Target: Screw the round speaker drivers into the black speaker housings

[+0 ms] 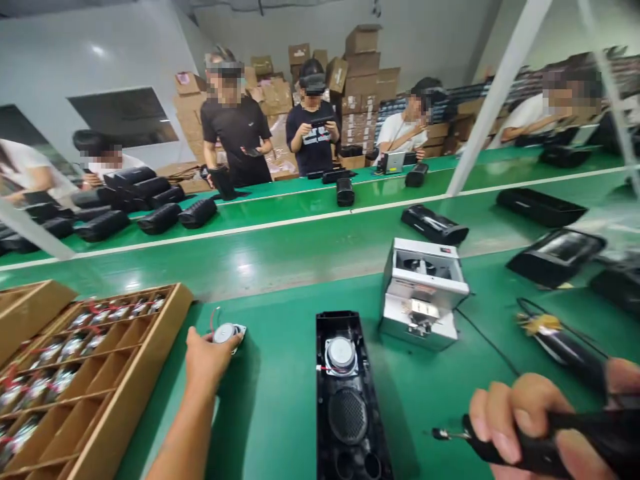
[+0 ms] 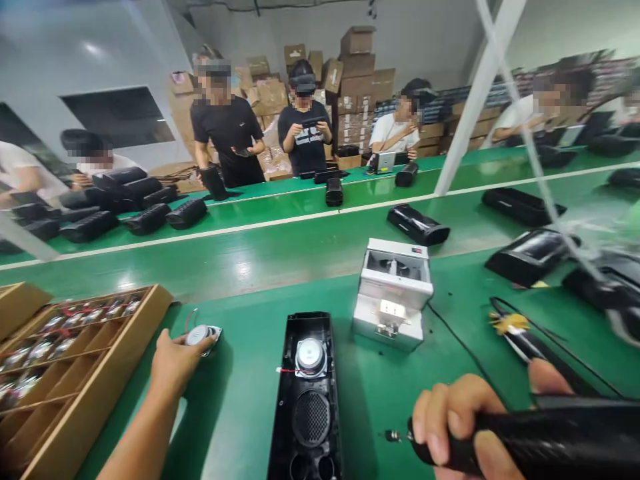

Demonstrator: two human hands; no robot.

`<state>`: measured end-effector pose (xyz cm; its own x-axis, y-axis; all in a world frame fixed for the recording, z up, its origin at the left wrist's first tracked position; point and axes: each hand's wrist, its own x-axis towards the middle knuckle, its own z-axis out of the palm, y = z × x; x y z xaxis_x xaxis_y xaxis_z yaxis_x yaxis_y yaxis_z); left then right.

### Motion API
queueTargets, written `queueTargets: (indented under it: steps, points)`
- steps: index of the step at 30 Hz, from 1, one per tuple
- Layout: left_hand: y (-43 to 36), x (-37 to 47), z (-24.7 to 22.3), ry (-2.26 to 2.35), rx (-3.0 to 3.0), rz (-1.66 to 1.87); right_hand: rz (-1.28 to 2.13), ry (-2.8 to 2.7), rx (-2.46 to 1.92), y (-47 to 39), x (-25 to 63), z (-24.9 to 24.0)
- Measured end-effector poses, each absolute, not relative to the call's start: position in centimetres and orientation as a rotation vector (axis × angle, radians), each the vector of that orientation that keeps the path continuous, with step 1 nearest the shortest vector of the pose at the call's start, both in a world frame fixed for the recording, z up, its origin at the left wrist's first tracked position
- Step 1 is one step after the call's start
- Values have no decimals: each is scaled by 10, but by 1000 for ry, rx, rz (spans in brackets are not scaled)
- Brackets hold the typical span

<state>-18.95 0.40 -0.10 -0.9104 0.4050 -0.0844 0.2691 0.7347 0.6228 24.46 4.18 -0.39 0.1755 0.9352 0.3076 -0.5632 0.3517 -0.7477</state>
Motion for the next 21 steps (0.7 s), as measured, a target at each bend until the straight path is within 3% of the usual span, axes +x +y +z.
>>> queueTargets:
  steps: [6,16,21]
  points:
    - [11,-210,-1,2584,614,838,1138,-832,-598,29,222,23]
    - [-16,-195,23,2562,934,1013,1005,-999,-781,34,220,-5]
    - [-59,-133,29,2088,1252,1146,969,-1045,-830,36,219,-8]
